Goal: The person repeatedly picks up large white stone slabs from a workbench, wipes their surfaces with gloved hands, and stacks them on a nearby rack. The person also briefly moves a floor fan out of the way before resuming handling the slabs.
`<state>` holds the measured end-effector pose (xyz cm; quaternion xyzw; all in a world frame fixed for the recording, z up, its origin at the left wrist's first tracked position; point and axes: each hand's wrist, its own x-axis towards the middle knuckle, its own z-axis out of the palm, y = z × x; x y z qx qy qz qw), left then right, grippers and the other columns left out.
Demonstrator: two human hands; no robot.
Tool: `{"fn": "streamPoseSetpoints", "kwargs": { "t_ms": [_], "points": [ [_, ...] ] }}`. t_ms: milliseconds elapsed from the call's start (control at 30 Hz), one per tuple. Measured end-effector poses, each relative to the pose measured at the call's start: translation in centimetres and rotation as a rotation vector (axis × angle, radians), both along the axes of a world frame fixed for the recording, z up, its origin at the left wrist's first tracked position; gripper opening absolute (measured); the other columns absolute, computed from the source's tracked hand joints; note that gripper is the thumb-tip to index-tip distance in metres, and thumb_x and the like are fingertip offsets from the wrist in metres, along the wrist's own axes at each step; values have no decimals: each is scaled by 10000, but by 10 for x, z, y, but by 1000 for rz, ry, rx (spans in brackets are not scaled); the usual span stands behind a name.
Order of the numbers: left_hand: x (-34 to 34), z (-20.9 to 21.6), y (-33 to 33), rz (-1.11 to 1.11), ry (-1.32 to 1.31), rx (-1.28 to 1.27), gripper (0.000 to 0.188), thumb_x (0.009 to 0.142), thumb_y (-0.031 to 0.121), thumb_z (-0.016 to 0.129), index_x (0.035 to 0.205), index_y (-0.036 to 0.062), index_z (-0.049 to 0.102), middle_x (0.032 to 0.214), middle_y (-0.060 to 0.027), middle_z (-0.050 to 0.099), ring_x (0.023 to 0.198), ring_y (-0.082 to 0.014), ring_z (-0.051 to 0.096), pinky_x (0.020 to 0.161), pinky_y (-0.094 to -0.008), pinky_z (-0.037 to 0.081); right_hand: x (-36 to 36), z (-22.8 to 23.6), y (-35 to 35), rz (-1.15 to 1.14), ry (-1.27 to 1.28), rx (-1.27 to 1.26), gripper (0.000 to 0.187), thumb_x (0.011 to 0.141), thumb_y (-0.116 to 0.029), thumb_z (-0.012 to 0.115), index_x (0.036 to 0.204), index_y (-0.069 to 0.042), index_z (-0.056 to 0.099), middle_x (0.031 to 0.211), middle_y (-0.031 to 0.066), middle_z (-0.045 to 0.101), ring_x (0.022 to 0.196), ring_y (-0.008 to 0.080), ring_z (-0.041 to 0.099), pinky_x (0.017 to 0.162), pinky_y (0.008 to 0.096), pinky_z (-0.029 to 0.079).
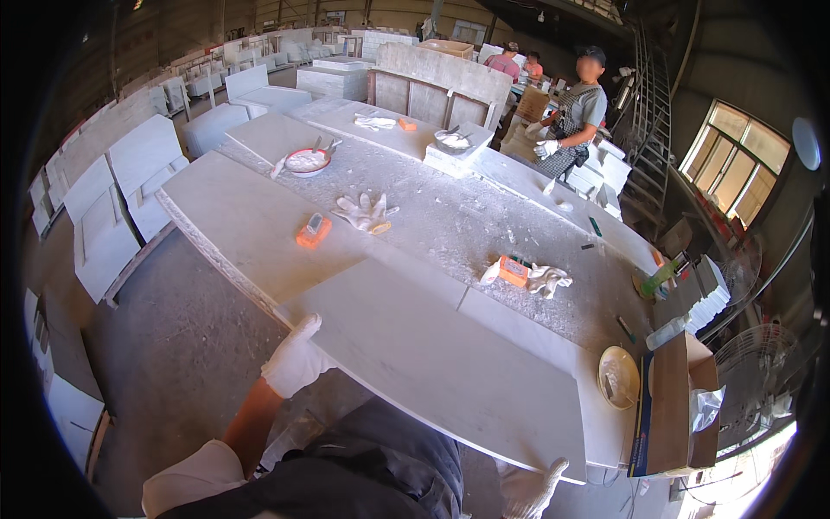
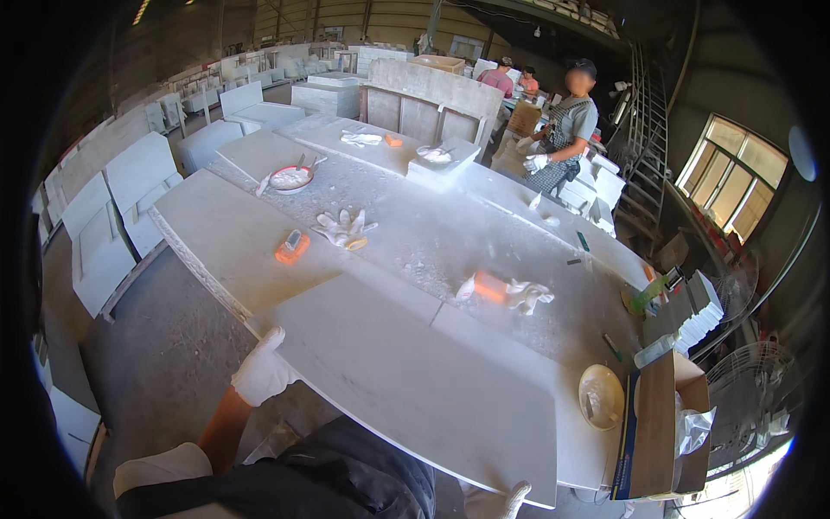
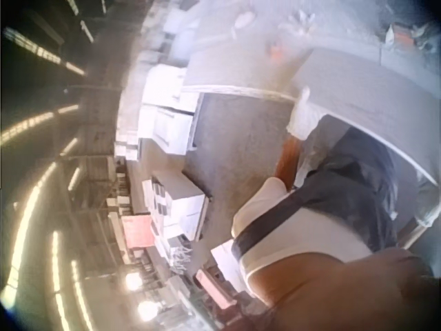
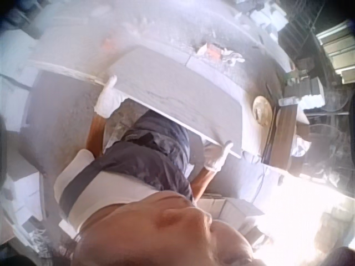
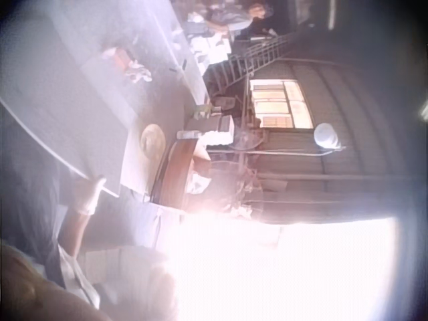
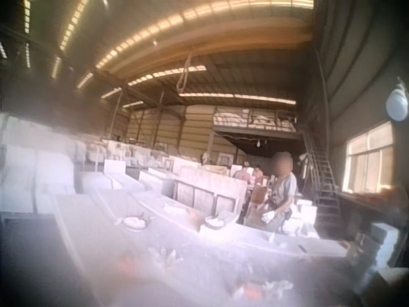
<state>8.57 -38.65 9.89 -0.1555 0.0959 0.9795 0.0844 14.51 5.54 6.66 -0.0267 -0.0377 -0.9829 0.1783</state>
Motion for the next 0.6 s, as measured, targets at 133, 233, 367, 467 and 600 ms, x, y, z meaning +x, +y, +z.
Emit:
{"fn": "streamPoseSetpoints", "kwargs": {
  "t_ms": [133, 233, 367, 467, 600],
  "points": [
    [0, -1, 1, -19, 163, -28, 531, 1085, 326, 330, 1521, 28, 276, 1540, -139, 366, 1408, -311, 380, 1175, -534, 304, 8, 19, -9, -414, -304, 758, 945, 898, -614, 617, 1499, 45, 303, 1355, 271, 524, 1012, 347, 598, 996, 577, 483],
    [1, 2, 9, 14, 251, -528, 542, 1088, 327, 296, 1535, 24, 248, 1561, -143, 338, 1434, -323, 347, 1181, -540, 290, 10, 22, -10, -472, -392, 809, 946, 891, -628, 618, 1456, 85, 359, 1190, 244, 605, 816, 282, 593, 862, 494, 538],
    [0, 8, 12, 12, 222, -498, 549, 1089, 323, 287, 1543, 21, 226, 1579, -145, 311, 1450, -328, 319, 1187, -539, 282, 8, 6, 6, -178, -352, 520, 1002, 860, -657, 639, 1461, 89, 343, 868, 144, 661, 516, 152, 490, 466, 270, 475],
    [0, 6, 11, 9, 218, -506, 549, 1088, 320, 295, 1542, 20, 227, 1577, -147, 312, 1448, -328, 321, 1189, -533, 282, 10, 0, 12, -224, -499, 362, 1015, 849, -684, 632, 1454, 84, 360, 733, 90, 624, 410, 95, 357, 348, 194, 283],
    [2, 3, 10, 6, 268, -515, 544, 1087, 320, 308, 1539, 24, 238, 1568, -143, 325, 1439, -325, 335, 1190, -525, 283, 8, 14, -3, -244, -571, 414, 984, 856, -709, 597, 1433, 67, 412, 624, 31, 544, 407, 88, 355, 349, 209, 307]
  ]
}}
